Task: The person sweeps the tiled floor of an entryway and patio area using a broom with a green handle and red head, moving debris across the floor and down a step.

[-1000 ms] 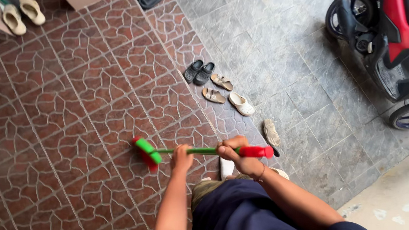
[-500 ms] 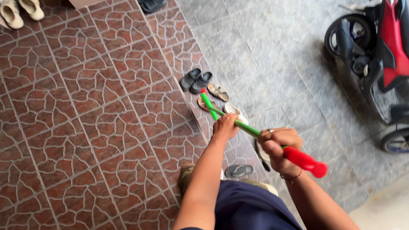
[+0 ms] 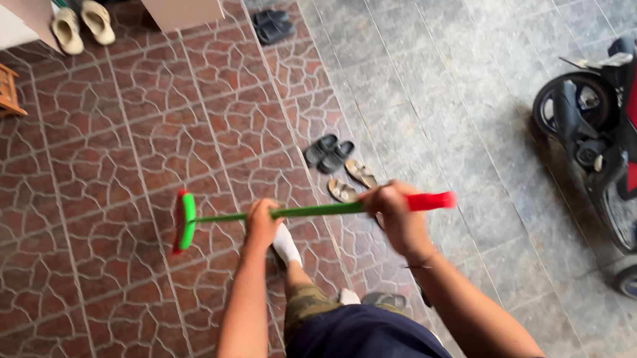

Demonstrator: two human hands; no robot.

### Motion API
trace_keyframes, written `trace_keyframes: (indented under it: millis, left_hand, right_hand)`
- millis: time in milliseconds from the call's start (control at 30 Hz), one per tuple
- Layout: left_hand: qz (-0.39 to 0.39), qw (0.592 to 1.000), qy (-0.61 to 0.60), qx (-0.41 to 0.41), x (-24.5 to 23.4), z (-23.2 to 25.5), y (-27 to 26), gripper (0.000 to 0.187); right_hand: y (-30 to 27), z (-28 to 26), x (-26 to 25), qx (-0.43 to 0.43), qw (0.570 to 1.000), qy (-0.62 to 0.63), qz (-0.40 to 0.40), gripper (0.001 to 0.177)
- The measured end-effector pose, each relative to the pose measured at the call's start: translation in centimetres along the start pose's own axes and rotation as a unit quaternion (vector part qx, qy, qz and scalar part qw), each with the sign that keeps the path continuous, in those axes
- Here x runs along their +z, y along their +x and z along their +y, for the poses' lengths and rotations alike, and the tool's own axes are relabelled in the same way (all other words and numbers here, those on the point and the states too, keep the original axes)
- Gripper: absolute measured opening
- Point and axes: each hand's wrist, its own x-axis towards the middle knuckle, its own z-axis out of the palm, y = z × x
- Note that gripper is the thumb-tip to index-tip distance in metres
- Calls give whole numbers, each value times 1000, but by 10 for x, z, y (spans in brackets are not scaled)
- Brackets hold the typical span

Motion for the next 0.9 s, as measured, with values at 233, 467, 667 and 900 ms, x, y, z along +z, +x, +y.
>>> trace_keyframes:
  millis: [233, 467, 667, 900]
  left_hand:
    - [-90, 972, 92, -199, -74, -68, 1, 59]
    - [-169, 942, -27, -288, -71, 2, 56, 79]
    - [-100, 982, -160, 1, -9, 16, 117, 88]
    - [-198, 967, -126, -99, -9, 6, 165, 86]
  right_hand:
    - [72, 56, 89, 47, 972, -176, -149, 33]
    - [131, 44, 117, -11, 989, -80, -125, 37]
    - [167, 25, 163, -130, 916, -321, -200, 31]
    - [196, 67, 210, -187, 824, -404, -350, 35]
